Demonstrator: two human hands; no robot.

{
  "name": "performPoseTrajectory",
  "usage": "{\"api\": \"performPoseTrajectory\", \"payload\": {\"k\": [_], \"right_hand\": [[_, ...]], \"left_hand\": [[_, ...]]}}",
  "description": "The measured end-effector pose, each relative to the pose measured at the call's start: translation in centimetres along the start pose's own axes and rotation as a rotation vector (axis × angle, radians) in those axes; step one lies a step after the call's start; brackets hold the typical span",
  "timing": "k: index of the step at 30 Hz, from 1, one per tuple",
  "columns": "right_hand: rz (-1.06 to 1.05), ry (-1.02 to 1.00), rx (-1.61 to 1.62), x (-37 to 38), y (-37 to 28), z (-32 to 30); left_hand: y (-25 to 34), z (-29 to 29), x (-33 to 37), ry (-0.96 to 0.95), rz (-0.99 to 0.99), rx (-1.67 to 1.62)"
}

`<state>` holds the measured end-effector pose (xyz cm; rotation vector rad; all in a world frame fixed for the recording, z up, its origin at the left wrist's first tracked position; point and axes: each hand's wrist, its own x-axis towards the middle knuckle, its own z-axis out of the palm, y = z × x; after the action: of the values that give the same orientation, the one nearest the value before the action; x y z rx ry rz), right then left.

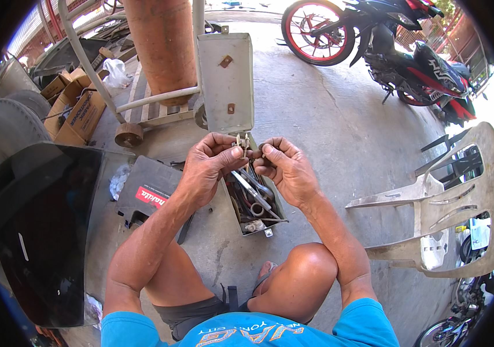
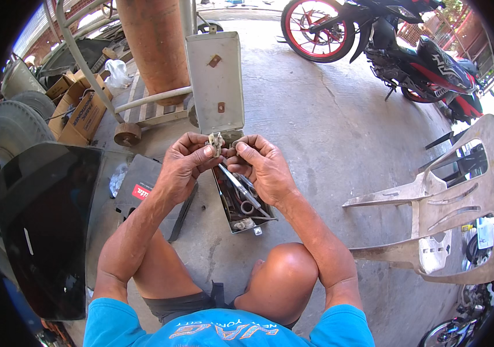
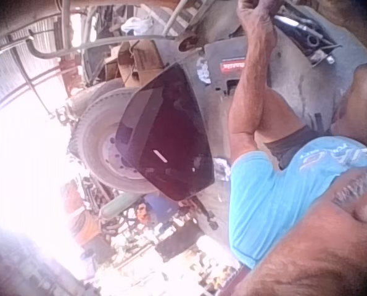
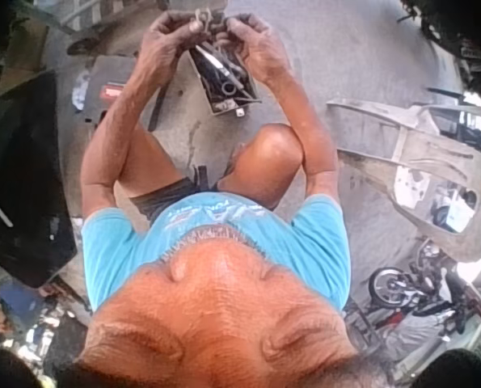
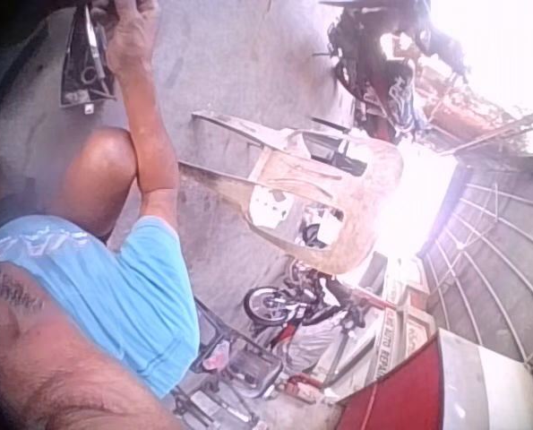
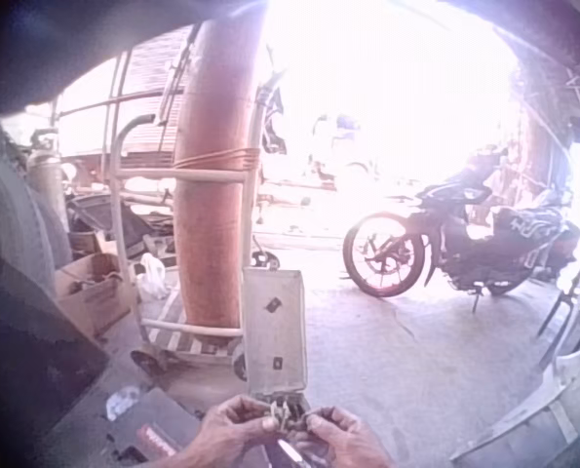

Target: The person sits on the floor and uses a wrench to manipulate a small metal part from a toolbox. They then stand, walk to a white vehicle with its hood open, and place the part near the engine bay.

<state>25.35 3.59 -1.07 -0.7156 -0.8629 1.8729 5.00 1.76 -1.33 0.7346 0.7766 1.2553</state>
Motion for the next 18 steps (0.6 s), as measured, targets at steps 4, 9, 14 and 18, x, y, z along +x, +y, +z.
{"api": "performPoseTrajectory", "payload": {"k": [4, 9, 14, 18], "right_hand": [[-0.004, 0.010, -0.011, -0.01, -0.12, -0.01], [-0.017, 0.018, -0.019, -0.08, -0.30, -0.14], [-0.023, 0.021, -0.019, -0.18, -0.36, 0.17], [-0.022, 0.003, -0.013, -0.17, -0.32, -0.18]], "left_hand": [[-0.11, -0.11, 0.03, 0.005, 0.007, -0.001], [-0.08, 0.11, 0.03, 0.002, 0.011, -0.014], [-0.25, -0.21, 0.14, -0.006, 0.014, 0.007], [-0.25, -0.20, 0.10, -0.007, 0.008, 0.000]]}}
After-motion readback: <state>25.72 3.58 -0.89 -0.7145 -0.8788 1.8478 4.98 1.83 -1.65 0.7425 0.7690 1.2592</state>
